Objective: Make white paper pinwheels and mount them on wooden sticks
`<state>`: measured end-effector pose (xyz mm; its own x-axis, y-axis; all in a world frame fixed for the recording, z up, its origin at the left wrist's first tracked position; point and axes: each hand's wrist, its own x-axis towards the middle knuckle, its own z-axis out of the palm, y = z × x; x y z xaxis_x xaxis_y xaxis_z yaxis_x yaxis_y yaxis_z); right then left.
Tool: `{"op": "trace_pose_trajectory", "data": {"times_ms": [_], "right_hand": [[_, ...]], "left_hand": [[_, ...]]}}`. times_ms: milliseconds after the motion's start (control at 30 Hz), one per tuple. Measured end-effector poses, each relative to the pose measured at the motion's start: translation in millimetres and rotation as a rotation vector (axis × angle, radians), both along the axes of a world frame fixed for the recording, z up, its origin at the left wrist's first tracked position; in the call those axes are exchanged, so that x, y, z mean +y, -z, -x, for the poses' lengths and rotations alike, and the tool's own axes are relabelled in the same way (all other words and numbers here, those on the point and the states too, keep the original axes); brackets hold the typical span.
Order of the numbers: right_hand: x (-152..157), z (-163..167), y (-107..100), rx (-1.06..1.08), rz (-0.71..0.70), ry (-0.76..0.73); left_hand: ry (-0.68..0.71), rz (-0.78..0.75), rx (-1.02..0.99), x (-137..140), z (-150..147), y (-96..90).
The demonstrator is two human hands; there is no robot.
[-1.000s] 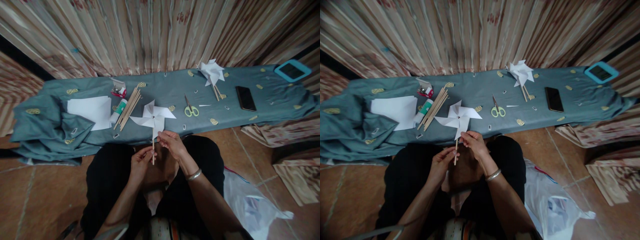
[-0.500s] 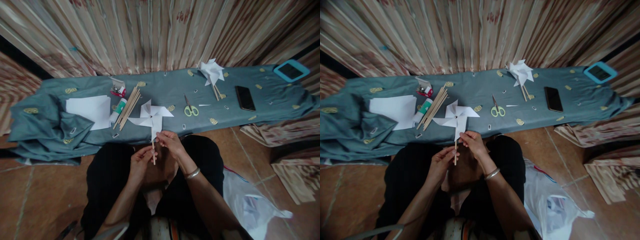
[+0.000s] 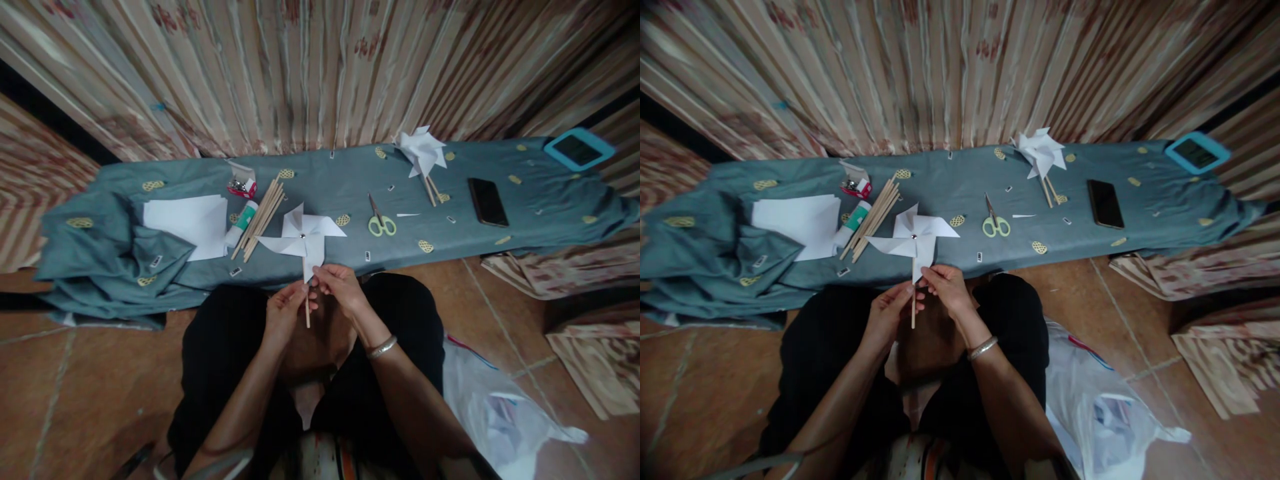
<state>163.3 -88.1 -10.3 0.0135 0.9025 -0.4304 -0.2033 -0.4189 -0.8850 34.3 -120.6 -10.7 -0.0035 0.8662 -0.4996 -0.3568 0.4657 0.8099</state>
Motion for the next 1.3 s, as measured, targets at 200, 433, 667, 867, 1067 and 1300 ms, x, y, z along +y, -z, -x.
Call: {"op": "trace_pose_trajectory", "data": {"times_ms": [200,433,667,867,1067,1300], "right_hand": [[1.6,3.0,2.0,-0.017,-0.028,-0.01],[-10.5,-16.0,-5.9,-0.428,-0.19,0.003],[4.9,-14.5,-38.6,-1.108,-0.734,-0.202],[37.0,1.0,-39.1,-1.408,-0.863,-0.538],[41.2,-0.6,-34.0,-1.455,-0.915,-0.627],[36.8,-4.9,-24.4,-1.433,-1.009,-0.6]], "left_hand": [[0.021,-0.041,0.064,22.7,-6.4,7.7],[-0.004,-0.019,0.062,21.4,-5.4,6.0],[0.0,-0.008,0.029,20.9,-4.5,6.9],[0.021,-0.037,0.059,18.8,-2.1,9.9],[0.002,-0.036,0.04,18.5,-0.5,9.5],[0.01,-0.025,0.06,17.9,-2.8,4.9]]}}
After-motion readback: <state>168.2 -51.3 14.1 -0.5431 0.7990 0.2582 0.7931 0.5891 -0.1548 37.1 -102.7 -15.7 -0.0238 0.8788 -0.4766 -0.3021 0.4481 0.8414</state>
